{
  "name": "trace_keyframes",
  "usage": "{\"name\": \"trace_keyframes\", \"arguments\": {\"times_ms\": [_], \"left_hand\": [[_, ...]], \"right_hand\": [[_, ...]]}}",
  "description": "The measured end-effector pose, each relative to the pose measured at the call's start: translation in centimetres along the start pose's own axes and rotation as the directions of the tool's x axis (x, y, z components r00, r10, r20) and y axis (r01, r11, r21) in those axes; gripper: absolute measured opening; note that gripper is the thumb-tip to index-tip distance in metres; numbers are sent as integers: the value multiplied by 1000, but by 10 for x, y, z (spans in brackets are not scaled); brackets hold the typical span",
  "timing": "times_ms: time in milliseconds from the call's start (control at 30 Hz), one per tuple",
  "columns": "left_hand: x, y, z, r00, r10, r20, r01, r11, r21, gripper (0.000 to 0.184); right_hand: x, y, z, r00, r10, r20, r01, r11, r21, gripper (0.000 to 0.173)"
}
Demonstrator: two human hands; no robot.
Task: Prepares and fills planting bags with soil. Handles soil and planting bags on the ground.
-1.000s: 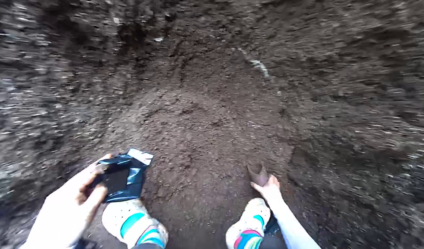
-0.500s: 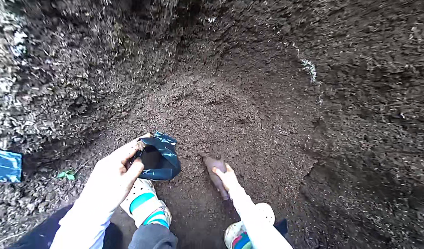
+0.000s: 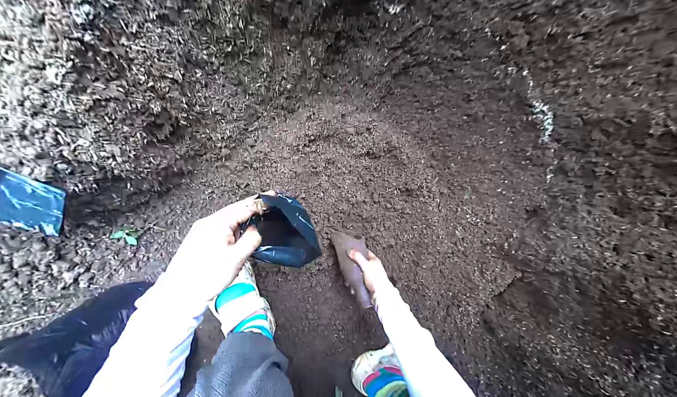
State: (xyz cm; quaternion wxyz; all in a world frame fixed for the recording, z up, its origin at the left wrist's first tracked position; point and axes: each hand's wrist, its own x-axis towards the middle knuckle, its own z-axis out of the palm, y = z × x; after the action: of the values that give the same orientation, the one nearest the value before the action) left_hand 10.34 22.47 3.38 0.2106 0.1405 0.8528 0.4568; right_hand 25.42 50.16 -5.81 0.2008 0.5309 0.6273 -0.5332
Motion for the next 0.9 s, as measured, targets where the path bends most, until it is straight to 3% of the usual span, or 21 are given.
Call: {"name": "trace_keyframes", "arguments": {"times_ms": [133, 233, 333, 400, 500, 633, 767, 833, 900], "left_hand": [[1, 4, -9, 999, -22, -29, 22, 1000, 18, 38], [6, 10, -8, 998, -59, -20, 58, 997, -48, 33], [8, 6, -1, 999, -45, 20, 46, 997, -58, 36], [3, 2, 1, 999, -38, 36, 40, 998, -55, 38], [2, -2, -8, 999, -53, 9, 53, 998, -44, 36], [7, -1, -17, 997, -57, -50, 54, 997, -59, 37], [0, -10, -17, 997, -58, -52, 55, 996, -65, 34], [1, -11, -19, 996, -70, -64, 65, 995, -75, 32], [-3, -12, -20, 995, -77, -59, 73, 995, -64, 34]], "right_hand": [[-32, 6, -11, 1000, -2, -18, 3, 997, 82, 53], [-1, -15, -3, 987, 141, 73, -143, 990, 14, 52], [11, -39, -9, 991, 96, 93, -90, 994, -61, 52], [-1, -50, -24, 994, -5, 108, -7, 994, 108, 47], [-17, -70, -46, 980, -32, 197, -37, 941, 336, 56], [-50, -39, -40, 982, 114, 151, -141, 973, 182, 47], [-72, 42, 10, 933, 289, 215, -283, 957, -59, 52], [-41, 37, 39, 940, 253, 230, -245, 967, -64, 55], [-14, 0, 45, 942, 226, 248, -213, 974, -79, 54]]}}
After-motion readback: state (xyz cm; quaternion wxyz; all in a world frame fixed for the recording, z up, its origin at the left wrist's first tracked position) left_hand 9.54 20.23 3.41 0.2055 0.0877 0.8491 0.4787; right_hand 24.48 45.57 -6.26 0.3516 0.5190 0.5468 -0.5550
